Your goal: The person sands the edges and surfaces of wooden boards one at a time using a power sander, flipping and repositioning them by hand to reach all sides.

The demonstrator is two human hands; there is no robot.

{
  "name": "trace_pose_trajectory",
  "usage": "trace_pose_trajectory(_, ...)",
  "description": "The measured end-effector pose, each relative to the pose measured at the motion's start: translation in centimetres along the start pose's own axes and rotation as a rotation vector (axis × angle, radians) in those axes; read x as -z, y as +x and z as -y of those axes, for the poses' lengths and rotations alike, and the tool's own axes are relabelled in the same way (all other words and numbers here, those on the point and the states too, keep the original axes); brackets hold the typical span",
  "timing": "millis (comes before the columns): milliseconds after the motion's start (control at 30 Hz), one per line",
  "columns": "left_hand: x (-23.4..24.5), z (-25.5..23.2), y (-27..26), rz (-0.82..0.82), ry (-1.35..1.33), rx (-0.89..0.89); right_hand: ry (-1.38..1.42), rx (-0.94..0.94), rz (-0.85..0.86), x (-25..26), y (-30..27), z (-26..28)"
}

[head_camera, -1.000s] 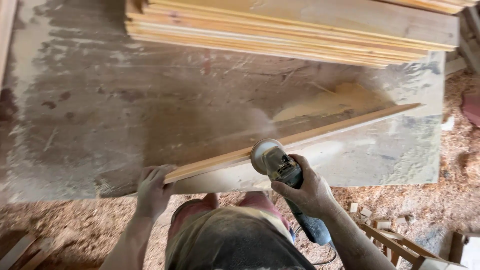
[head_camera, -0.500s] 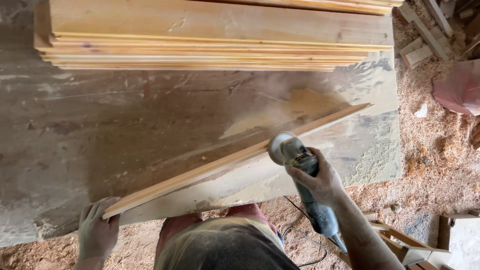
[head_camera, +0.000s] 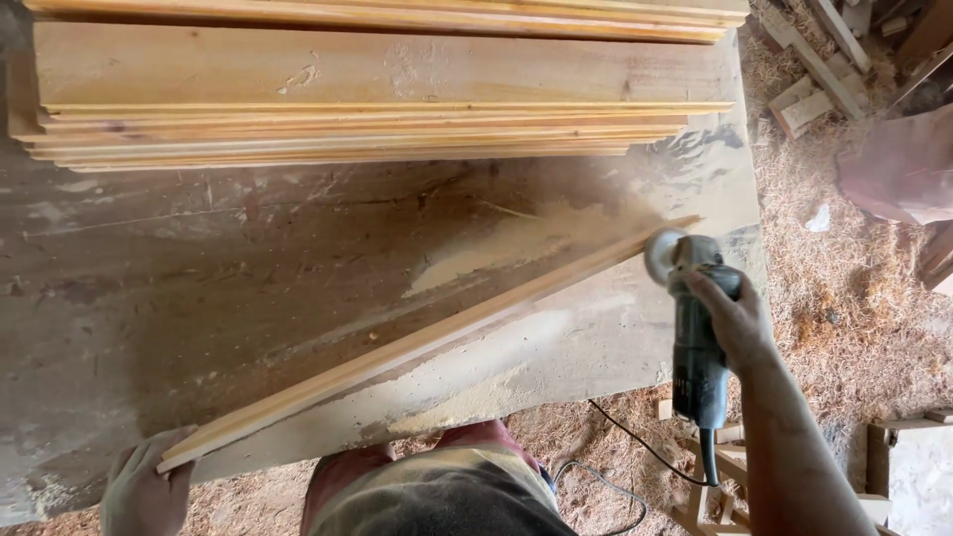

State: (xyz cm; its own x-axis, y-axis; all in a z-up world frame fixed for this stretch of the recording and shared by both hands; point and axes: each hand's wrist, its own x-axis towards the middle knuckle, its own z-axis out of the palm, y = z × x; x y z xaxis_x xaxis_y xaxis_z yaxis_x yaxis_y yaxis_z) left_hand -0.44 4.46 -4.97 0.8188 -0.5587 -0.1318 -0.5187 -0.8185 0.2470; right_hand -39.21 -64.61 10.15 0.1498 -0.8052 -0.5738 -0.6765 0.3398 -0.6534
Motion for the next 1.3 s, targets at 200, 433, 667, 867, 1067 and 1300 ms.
trace_pose_trajectory(200,2.2,20.1,-0.7,0.149,0.016,0.146,0.035,0.147,0.074,-2.2,-3.3,-1.8)
trace_pose_trajectory(433,9.1,3.1,1.2,0.118,0.227,-0.047,0.284,0.264,0.467,-14.3,-12.6,-1.2)
trace_pose_trajectory(667,7.3,-13.1,5.2,0.139,0.185,-0.245,-0.568,0.047,0.689,-22.2,-24.0,8.3)
trace_pose_trajectory(867,6.2,-13.6,5.7,0.143,0.186,-0.209,-0.634,0.348,0.712,-22.9,-23.9,8.1)
trace_pose_trajectory(1067,6.1,-13.8,5.7,0.130,0.247,-0.180,-0.643,0.230,0.620,-19.3,-20.1,7.5)
trace_pose_trajectory(1300,4.7,-12.4,5.2,0.154,0.316,-0.127,-0.452,-0.052,0.446,-12.7,-13.1,5.4)
